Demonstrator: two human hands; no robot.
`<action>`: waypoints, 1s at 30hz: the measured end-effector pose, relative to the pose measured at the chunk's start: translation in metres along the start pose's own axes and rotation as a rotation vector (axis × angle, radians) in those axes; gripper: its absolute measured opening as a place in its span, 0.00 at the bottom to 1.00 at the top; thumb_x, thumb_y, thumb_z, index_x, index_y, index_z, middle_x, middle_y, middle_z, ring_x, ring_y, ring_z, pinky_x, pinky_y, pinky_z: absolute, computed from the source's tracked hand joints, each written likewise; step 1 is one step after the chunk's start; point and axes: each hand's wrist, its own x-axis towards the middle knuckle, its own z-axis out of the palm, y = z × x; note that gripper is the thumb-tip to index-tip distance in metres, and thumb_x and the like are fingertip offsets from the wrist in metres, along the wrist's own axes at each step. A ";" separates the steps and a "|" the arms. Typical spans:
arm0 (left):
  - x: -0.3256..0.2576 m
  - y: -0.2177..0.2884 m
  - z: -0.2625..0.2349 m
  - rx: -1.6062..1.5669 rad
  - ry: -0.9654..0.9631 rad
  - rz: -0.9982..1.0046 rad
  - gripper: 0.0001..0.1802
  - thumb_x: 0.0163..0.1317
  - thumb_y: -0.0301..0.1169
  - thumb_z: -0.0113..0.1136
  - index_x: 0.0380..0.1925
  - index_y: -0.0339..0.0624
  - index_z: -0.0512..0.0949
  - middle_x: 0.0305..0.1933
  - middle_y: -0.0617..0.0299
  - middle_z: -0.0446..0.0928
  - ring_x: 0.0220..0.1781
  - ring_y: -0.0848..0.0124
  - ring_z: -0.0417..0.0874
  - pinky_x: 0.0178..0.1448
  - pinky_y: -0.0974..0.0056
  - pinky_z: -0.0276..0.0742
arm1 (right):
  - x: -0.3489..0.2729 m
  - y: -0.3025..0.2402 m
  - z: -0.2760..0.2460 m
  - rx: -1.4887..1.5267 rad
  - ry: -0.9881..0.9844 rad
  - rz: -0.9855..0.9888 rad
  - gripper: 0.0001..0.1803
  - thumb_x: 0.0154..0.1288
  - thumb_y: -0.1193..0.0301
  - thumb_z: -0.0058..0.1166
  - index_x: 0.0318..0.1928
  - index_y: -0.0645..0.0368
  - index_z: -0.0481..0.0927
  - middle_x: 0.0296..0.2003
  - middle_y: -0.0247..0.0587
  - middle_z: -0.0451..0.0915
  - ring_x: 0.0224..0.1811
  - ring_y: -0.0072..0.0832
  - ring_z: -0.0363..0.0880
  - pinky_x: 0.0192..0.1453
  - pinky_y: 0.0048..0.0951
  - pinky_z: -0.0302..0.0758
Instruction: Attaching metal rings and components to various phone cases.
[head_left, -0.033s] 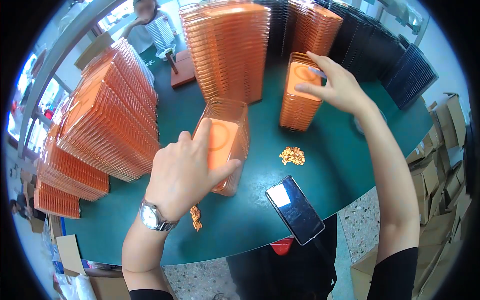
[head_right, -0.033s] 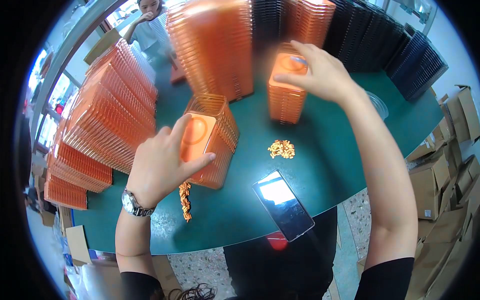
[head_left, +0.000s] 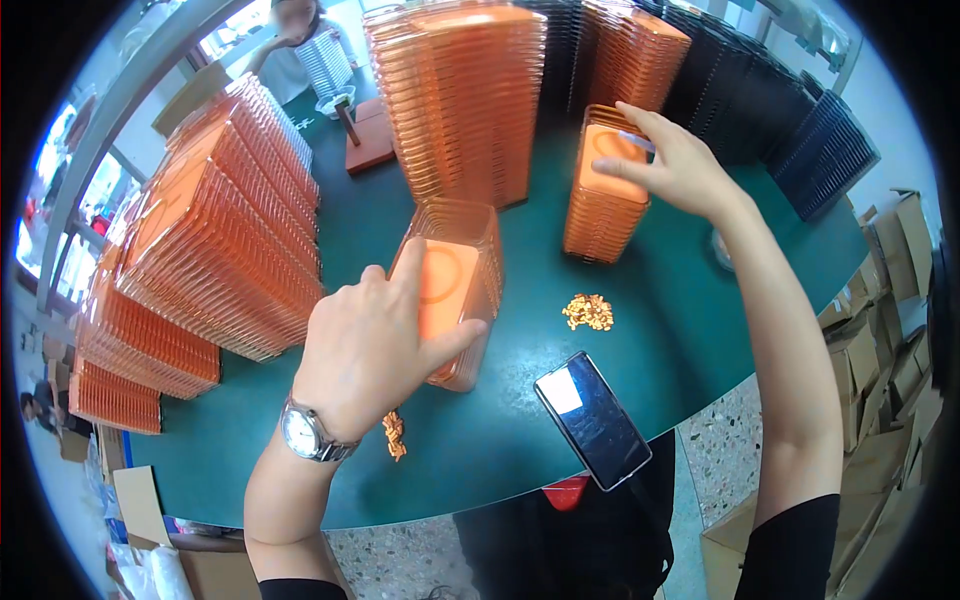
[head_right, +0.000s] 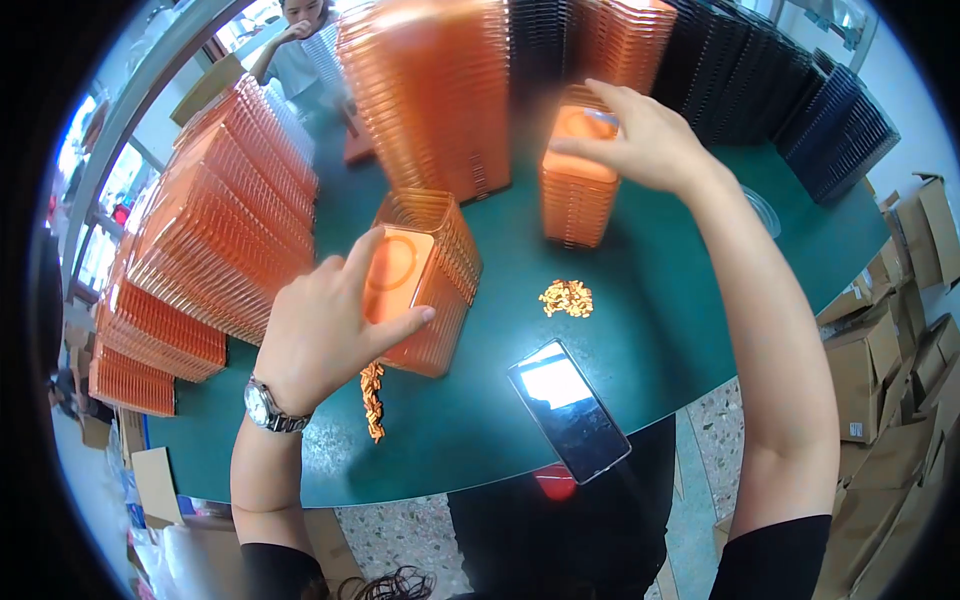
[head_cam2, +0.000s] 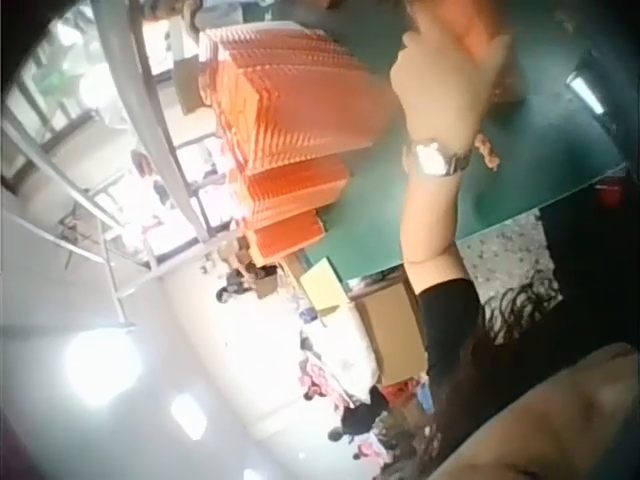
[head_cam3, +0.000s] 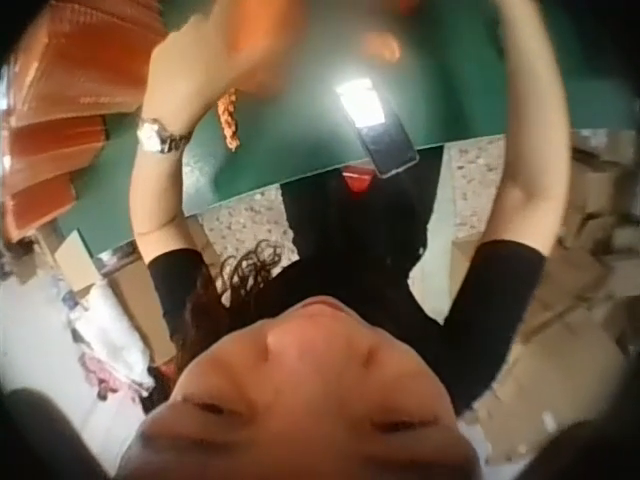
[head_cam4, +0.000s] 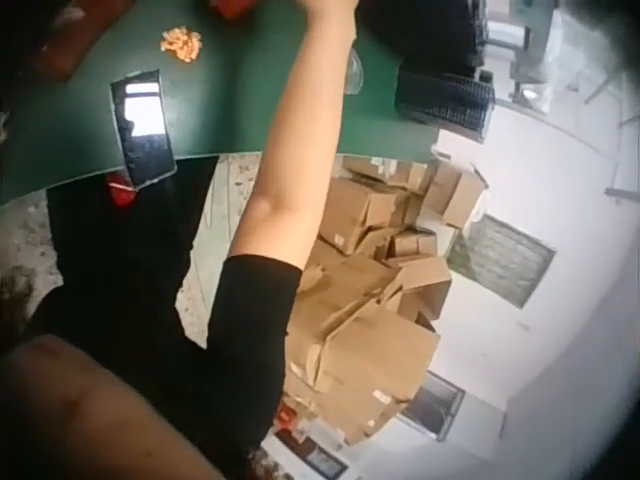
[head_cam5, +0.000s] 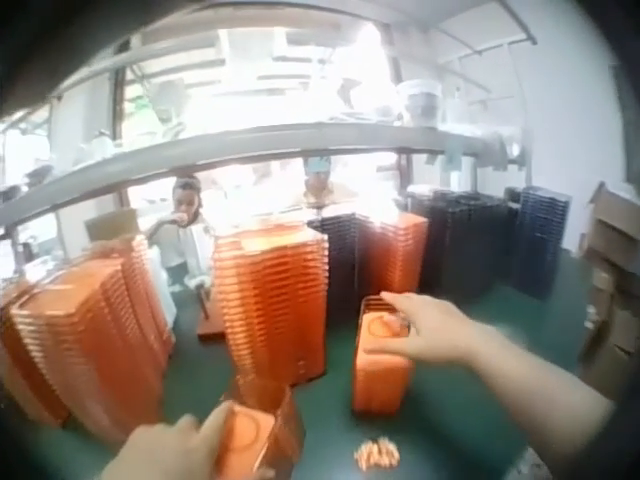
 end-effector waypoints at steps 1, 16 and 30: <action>-0.004 -0.006 0.004 0.021 0.051 0.027 0.49 0.62 0.67 0.68 0.72 0.44 0.71 0.35 0.48 0.83 0.36 0.49 0.89 0.41 0.49 0.86 | 0.012 -0.002 -0.001 0.058 -0.090 0.035 0.55 0.65 0.33 0.63 0.77 0.63 0.70 0.70 0.58 0.77 0.74 0.47 0.76 0.77 0.44 0.72; -0.067 0.019 -0.001 -0.509 0.311 0.493 0.34 0.54 0.41 0.84 0.57 0.34 0.84 0.49 0.50 0.88 0.45 0.53 0.91 0.53 0.55 0.87 | 0.041 0.016 -0.003 0.295 0.078 0.069 0.38 0.69 0.34 0.60 0.38 0.64 0.83 0.28 0.37 0.81 0.35 0.33 0.83 0.48 0.34 0.79; -0.059 0.072 0.102 -1.625 -0.086 0.136 0.18 0.79 0.23 0.59 0.66 0.35 0.75 0.55 0.62 0.84 0.57 0.74 0.84 0.61 0.68 0.79 | -0.182 -0.109 0.003 1.423 -0.138 0.106 0.31 0.84 0.43 0.47 0.41 0.63 0.79 0.46 0.39 0.74 0.45 0.24 0.70 0.53 0.28 0.69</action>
